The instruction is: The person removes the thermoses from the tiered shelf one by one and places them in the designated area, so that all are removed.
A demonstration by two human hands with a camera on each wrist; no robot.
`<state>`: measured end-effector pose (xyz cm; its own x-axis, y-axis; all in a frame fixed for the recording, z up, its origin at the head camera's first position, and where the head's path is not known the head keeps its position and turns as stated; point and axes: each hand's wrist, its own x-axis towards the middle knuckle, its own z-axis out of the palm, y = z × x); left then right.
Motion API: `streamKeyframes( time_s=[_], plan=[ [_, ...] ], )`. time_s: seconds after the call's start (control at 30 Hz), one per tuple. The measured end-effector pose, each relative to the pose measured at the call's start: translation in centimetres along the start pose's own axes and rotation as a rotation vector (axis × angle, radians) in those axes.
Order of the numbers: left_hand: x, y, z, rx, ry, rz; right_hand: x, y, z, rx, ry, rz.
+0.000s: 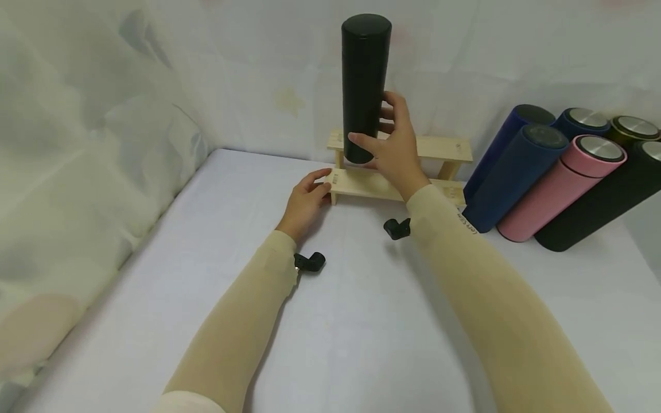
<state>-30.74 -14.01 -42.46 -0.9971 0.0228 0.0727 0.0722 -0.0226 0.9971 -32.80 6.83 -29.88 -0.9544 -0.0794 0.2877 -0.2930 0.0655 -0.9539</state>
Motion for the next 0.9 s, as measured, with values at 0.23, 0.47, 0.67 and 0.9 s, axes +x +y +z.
streamKeyframes(
  time_s=[0.23, 0.47, 0.67, 0.9],
  plan=[
    [0.2, -0.1, 0.1, 0.025, 0.002, -0.006, -1.8, 1.0, -1.6, -0.069, 0.003, -0.126],
    [0.2, -0.5, 0.0, 0.076, 0.001, -0.012, -4.3, 1.7, -2.6, -0.122, -0.013, -0.199],
    [0.2, -0.5, 0.0, 0.079, 0.001, -0.004, -7.0, 1.8, -3.2, -0.071, -0.04, -0.226],
    [0.2, -0.5, 0.0, 0.081, -0.002, -0.013, -9.4, 2.2, -4.8, -0.124, -0.003, -0.281]
  ],
)
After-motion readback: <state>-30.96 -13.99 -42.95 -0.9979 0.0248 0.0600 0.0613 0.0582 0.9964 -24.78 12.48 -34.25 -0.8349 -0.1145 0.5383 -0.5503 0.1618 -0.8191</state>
